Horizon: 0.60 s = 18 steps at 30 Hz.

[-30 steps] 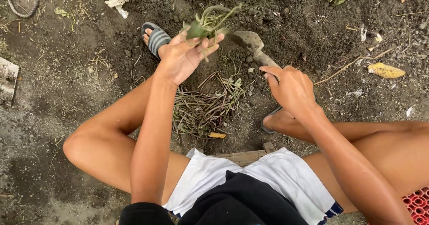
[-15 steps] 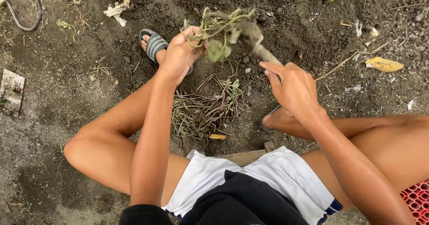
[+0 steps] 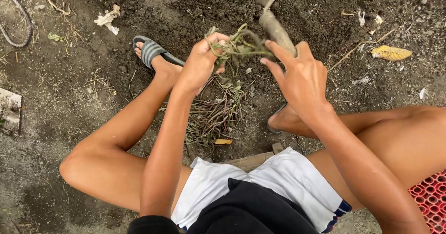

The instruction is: Planting plant cuttings into the soil using a hand trowel.

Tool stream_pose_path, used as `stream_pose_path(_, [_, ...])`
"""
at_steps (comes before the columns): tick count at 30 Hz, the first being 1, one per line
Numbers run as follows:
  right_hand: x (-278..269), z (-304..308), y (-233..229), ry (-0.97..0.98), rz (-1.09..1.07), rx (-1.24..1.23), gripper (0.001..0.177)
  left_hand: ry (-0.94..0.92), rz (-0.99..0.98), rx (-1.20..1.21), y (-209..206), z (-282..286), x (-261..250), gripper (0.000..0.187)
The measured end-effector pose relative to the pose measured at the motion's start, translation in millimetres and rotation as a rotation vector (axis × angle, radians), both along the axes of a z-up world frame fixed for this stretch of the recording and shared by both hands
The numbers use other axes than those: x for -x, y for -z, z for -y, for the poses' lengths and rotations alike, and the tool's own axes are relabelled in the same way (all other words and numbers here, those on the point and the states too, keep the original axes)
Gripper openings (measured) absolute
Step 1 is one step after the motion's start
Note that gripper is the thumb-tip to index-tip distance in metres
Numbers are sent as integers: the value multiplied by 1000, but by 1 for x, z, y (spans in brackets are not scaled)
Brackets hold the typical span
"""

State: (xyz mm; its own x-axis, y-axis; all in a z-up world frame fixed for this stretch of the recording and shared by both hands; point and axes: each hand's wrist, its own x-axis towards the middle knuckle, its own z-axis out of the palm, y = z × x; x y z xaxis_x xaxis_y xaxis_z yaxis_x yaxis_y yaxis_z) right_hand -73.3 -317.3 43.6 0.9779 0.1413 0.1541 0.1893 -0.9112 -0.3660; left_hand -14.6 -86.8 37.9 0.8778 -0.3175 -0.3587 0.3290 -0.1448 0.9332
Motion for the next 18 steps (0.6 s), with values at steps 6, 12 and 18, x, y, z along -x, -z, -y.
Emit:
stream_pose_path(6, [4,-4,33,-28,43,104,31,-121,-38,110,-19,-4,-4,47])
stream_pose_path(12, [-6,-9,35,46,-292,55,28,-348,-56,663,0,-22,11,21])
stream_pose_path(18, [-10,-15,38,36,-424,139,36,-409,-101,115,-10,-25,9,27])
